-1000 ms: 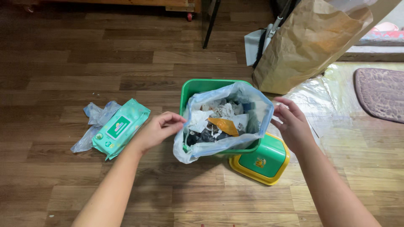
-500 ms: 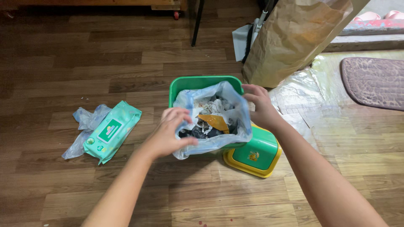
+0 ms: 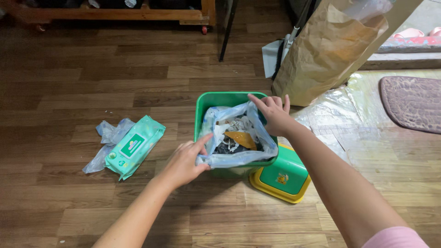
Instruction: The person removes a full trash bag from a green bin, ties it shut, and sets it aside. Then the person takes a wet wipe from a package and wipes the yellow and green bin lid on both sides and inside, finishing with the lid placed back on the bin.
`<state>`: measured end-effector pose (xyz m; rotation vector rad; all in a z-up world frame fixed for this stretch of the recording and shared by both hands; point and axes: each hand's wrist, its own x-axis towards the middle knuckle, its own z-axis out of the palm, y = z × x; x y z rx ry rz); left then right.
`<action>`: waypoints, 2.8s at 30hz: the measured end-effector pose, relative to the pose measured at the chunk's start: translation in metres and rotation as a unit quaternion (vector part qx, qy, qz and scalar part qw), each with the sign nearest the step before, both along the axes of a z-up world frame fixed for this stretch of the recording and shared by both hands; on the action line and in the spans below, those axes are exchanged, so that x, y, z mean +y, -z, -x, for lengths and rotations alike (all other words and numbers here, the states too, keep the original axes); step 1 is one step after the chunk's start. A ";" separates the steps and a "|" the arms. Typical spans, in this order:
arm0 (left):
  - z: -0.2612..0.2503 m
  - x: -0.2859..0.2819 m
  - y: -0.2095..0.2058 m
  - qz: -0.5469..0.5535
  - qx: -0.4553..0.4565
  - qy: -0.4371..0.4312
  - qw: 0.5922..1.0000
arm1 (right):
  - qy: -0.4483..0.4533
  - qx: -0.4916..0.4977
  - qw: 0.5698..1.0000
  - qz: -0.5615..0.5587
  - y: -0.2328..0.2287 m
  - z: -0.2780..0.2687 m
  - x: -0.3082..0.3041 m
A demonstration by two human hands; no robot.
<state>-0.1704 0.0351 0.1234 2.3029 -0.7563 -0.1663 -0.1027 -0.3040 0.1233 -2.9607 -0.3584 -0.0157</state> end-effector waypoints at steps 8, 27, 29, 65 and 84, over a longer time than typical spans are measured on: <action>0.011 0.010 -0.015 0.061 -0.063 0.015 0.996 | 0.024 -0.033 0.999 0.004 0.012 -0.009 0.002; 0.008 -0.009 0.010 0.052 -0.100 -0.084 0.990 | -0.009 0.072 0.993 -0.088 0.001 -0.018 -0.040; 0.007 -0.007 0.012 0.032 -0.079 -0.066 0.994 | 0.080 0.048 0.987 -0.132 0.005 -0.021 -0.036; -0.100 -0.002 -0.238 0.367 -0.276 -0.228 0.859 | 0.035 -0.181 0.662 -0.727 -0.272 -0.060 0.010; -0.065 0.164 -0.257 0.319 -0.331 -0.270 0.846 | -0.137 -0.040 0.726 -0.673 -0.298 -0.045 0.181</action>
